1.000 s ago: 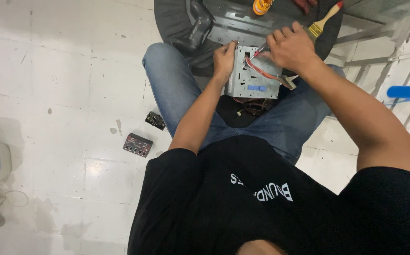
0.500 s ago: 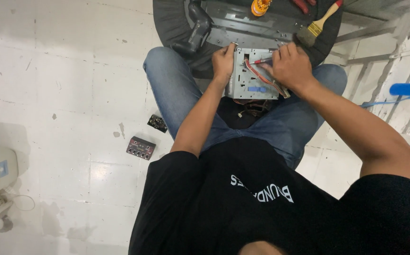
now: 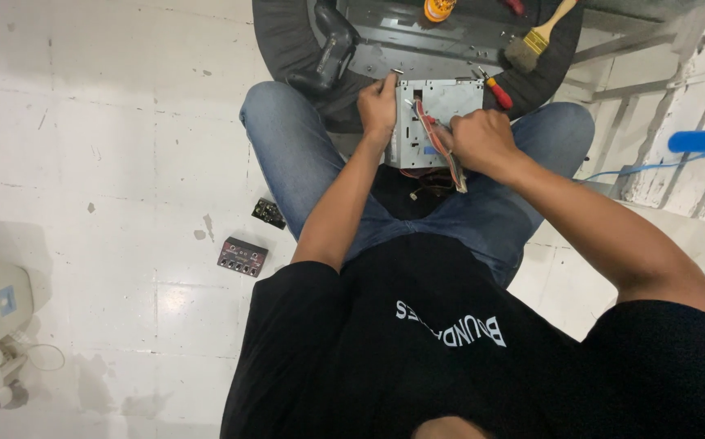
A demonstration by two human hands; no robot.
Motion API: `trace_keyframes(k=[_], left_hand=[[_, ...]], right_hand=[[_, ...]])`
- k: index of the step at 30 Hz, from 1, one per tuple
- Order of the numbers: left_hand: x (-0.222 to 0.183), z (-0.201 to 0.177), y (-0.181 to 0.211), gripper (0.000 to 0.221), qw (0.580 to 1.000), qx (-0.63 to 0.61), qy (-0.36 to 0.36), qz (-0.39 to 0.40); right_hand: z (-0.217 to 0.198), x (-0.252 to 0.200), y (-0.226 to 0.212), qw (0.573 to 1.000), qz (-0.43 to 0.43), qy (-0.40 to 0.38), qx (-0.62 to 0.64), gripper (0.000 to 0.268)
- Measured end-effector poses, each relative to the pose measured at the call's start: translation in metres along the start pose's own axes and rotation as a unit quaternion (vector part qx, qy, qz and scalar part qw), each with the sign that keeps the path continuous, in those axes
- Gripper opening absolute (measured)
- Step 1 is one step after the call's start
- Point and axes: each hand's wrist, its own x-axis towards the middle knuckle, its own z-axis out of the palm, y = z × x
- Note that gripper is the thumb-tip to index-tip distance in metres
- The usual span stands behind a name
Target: Finalizing the assembly of a computer power supply unit by connecting internal components and securing the outer casing with screws.
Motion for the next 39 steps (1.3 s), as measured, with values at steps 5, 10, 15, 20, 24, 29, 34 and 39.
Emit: trace_keyframes(k=[5, 10, 15, 20, 24, 29, 34, 39], left_hand=[[-0.006, 0.001, -0.001, 0.04, 1.0, -0.009, 0.009, -0.008], [-0.003, 0.0, -0.002, 0.042, 0.999, -0.016, 0.021, -0.019], [0.001, 0.003, -0.011, 0.043, 1.0, 0.004, 0.025, 0.012], [-0.003, 0.002, -0.004, 0.037, 0.999, -0.027, 0.02, -0.021], [-0.006, 0.001, -0.006, 0.042, 0.999, -0.043, 0.017, -0.002], [0.0, 0.009, -0.057, 0.028, 0.998, -0.012, 0.035, 0.042], [0.029, 0.022, -0.105, 0.034, 0.997, -0.001, 0.022, 0.07], [0.015, 0.016, -0.075, 0.036, 0.998, -0.027, 0.005, 0.058]], right_hand=[[-0.023, -0.005, -0.011, 0.995, 0.025, -0.06, 0.071, 0.063], [-0.029, -0.006, -0.013, 0.997, 0.007, -0.059, 0.047, 0.062], [0.013, -0.013, -0.013, 0.989, -0.044, 0.122, -0.07, 0.053], [0.011, -0.01, -0.032, 0.999, -0.026, 0.037, -0.026, 0.022], [-0.018, -0.012, -0.056, 0.98, 0.082, -0.087, 0.159, 0.045], [-0.038, 0.006, -0.112, 0.935, 0.049, -0.017, 0.35, 0.045], [-0.015, 0.002, -0.113, 0.896, 0.073, 0.045, 0.435, 0.031], [-0.011, -0.023, -0.102, 0.849, 0.123, 0.042, 0.511, 0.035]])
